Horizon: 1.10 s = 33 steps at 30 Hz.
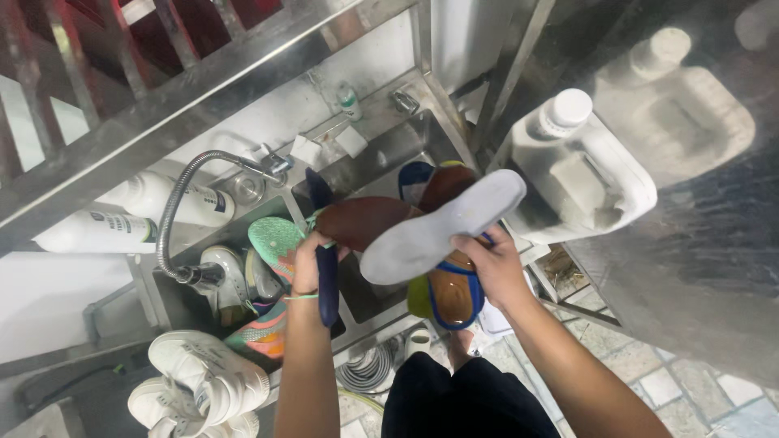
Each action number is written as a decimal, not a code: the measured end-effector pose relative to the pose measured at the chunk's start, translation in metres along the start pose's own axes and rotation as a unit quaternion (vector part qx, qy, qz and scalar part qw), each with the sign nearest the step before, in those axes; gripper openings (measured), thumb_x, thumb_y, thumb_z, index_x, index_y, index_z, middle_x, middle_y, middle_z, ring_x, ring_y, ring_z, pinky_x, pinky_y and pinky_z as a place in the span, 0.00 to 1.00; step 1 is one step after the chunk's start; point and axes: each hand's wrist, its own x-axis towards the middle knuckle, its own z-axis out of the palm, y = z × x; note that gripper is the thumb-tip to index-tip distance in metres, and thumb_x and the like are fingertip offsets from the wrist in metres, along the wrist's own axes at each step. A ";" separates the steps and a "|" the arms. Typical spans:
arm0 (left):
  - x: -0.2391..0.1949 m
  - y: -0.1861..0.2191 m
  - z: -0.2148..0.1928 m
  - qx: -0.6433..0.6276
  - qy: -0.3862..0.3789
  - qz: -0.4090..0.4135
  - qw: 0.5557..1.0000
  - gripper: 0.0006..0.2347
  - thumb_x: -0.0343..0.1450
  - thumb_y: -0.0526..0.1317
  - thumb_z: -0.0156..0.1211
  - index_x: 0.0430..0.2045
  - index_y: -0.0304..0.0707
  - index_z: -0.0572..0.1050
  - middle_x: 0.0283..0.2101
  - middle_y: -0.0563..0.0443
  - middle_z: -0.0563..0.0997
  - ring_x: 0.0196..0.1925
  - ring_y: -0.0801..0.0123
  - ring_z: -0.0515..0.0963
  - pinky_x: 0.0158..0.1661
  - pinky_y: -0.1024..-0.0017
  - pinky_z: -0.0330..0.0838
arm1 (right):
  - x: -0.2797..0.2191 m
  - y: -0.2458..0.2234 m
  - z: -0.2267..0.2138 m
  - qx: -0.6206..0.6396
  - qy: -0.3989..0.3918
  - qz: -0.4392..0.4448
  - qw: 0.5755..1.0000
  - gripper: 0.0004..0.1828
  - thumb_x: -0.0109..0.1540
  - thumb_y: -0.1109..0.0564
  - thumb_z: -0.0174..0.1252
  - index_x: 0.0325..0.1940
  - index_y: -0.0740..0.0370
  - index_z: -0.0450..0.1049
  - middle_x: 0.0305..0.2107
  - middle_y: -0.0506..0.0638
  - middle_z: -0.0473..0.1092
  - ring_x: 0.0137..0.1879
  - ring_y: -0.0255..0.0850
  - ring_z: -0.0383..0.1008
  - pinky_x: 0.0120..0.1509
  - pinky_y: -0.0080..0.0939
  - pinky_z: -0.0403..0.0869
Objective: The person washes several pairs of shoes and sandals in a stainless steel sink using a handheld sprayer. They then move the footwear to a metal grate and use a steam cleaner to sanitize the soles and uppers of each item.
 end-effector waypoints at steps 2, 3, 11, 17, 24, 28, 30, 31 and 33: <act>-0.029 0.004 0.011 -0.020 -0.020 0.000 1.000 0.08 0.66 0.36 0.52 0.32 0.30 0.75 0.35 0.47 0.78 0.39 0.64 0.80 0.42 0.68 0.78 | -0.040 -0.001 -0.023 -0.030 0.020 -0.020 0.999 0.12 0.61 0.65 0.62 0.50 0.67 0.77 0.43 0.53 0.78 0.48 0.38 0.79 0.56 0.39 0.76; -0.043 0.006 0.017 -0.001 -0.017 -0.003 1.000 0.09 0.68 0.37 0.54 0.35 0.28 0.74 0.36 0.46 0.78 0.38 0.64 0.79 0.41 0.68 0.76 | -0.060 -0.002 -0.036 -0.030 0.029 -0.018 0.999 0.11 0.61 0.65 0.63 0.48 0.67 0.77 0.42 0.52 0.79 0.47 0.38 0.79 0.55 0.39 0.76; -0.146 -0.019 0.103 0.048 -0.183 -0.108 0.976 0.26 0.61 0.38 0.50 0.55 0.22 0.70 0.52 0.37 0.79 0.53 0.57 0.83 0.53 0.64 0.77 | -0.231 0.024 -0.139 0.041 0.195 0.004 0.980 0.14 0.58 0.66 0.62 0.49 0.67 0.76 0.42 0.53 0.78 0.47 0.41 0.80 0.55 0.43 0.77; -0.219 -0.096 0.175 0.080 -0.408 -0.232 0.879 0.23 0.63 0.36 0.51 0.52 0.19 0.71 0.53 0.35 0.80 0.52 0.53 0.80 0.56 0.63 0.71 | -0.359 0.036 -0.232 0.108 0.279 -0.006 0.954 0.16 0.58 0.65 0.62 0.50 0.69 0.76 0.42 0.56 0.78 0.47 0.44 0.80 0.55 0.46 0.77; -0.326 -0.231 0.305 0.117 -0.459 -0.268 0.839 0.23 0.61 0.34 0.50 0.52 0.23 0.73 0.46 0.40 0.81 0.48 0.57 0.80 0.53 0.65 0.73 | -0.491 0.018 -0.366 0.119 0.425 -0.022 0.897 0.15 0.57 0.65 0.62 0.49 0.68 0.75 0.41 0.55 0.78 0.46 0.45 0.79 0.53 0.47 0.77; -0.381 -0.312 0.373 0.123 -0.470 -0.271 0.831 0.24 0.61 0.32 0.50 0.53 0.21 0.73 0.45 0.38 0.80 0.48 0.57 0.80 0.53 0.64 0.74 | -0.554 -0.008 -0.435 0.104 0.468 -0.059 0.876 0.15 0.59 0.65 0.63 0.50 0.67 0.74 0.41 0.54 0.77 0.46 0.43 0.78 0.52 0.45 0.76; -0.389 -0.344 0.420 0.116 -0.477 -0.266 0.830 0.24 0.61 0.32 0.50 0.54 0.21 0.72 0.47 0.38 0.80 0.50 0.58 0.80 0.54 0.63 0.74 | -0.559 -0.032 -0.469 0.112 0.499 -0.058 0.857 0.15 0.58 0.65 0.62 0.49 0.66 0.74 0.41 0.54 0.77 0.45 0.42 0.79 0.52 0.46 0.77; -0.395 -0.356 0.437 0.111 -0.477 -0.269 0.830 0.23 0.62 0.31 0.50 0.54 0.21 0.72 0.47 0.39 0.80 0.51 0.58 0.80 0.55 0.63 0.74 | -0.561 -0.041 -0.481 0.110 0.500 -0.069 0.857 0.15 0.58 0.65 0.62 0.49 0.66 0.74 0.42 0.54 0.77 0.46 0.42 0.79 0.53 0.45 0.77; -0.400 -0.375 0.475 0.086 -0.461 -0.277 0.839 0.23 0.63 0.31 0.50 0.55 0.21 0.71 0.49 0.40 0.79 0.53 0.59 0.79 0.57 0.62 0.73 | -0.554 -0.060 -0.506 0.104 0.493 -0.091 0.859 0.15 0.59 0.65 0.62 0.50 0.67 0.75 0.43 0.54 0.77 0.46 0.41 0.78 0.53 0.43 0.76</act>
